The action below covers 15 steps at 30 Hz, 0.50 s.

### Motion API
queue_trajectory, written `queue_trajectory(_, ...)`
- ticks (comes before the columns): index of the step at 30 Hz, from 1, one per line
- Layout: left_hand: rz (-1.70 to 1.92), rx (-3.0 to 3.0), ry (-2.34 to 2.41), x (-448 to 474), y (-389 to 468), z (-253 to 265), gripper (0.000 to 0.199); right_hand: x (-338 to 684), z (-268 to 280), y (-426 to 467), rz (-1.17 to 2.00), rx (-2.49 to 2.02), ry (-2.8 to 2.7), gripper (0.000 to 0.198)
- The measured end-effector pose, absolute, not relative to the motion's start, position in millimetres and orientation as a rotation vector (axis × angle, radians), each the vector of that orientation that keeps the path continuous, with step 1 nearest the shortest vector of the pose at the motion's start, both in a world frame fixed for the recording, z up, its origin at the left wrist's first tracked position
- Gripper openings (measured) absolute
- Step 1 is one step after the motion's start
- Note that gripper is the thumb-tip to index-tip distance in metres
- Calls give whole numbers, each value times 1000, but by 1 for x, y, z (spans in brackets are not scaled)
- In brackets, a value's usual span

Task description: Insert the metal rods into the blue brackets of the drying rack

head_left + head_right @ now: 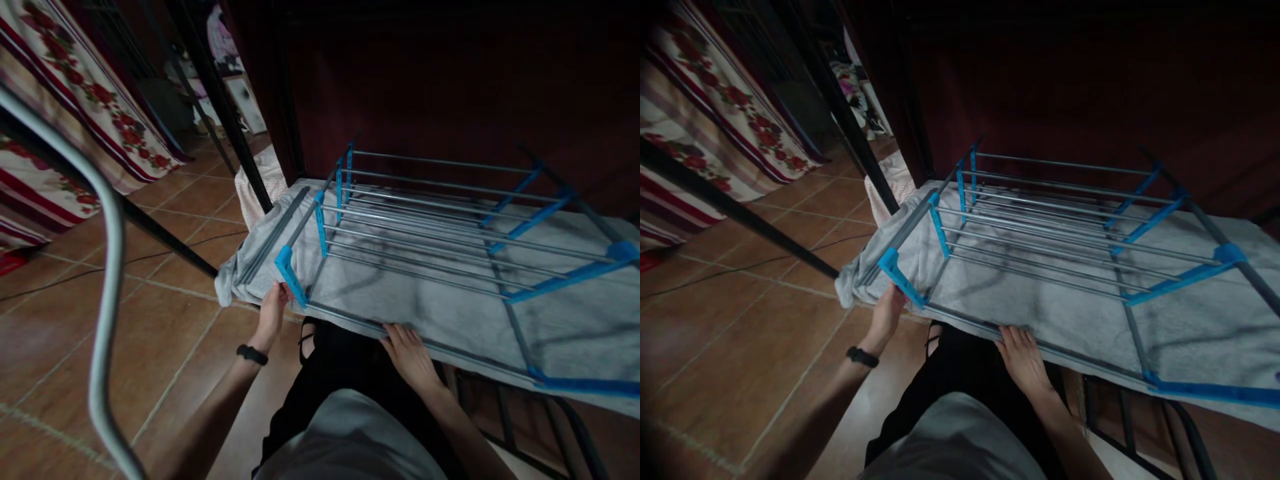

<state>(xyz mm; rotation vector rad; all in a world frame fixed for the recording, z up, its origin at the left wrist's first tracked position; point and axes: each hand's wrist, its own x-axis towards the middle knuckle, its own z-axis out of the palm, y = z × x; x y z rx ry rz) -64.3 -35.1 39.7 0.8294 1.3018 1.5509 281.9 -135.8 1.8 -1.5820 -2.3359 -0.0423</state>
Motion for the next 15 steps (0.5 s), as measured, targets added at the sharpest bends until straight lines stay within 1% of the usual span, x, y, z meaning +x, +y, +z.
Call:
queue_trajectory(2, 1555, 805, 1294, -54, -45, 24, 54, 286, -3, -133, -104, -1609, -2374, 29)
queue_trajectory(5, 1539, 859, 1357, -39, -40, 15, 53, 291, -1, -125, -130, -1592, -2421, 28)
queue_trajectory(11, 1473, 1105, 1450, -25, -27, 7, 45, 290, 1, -122, -69, -1541, -2415, 25)
queue_trajectory(15, 1488, 1109, 1433, -23, -24, 7, 48, 287, 4, -121, -28, -1569, -2404, 23)
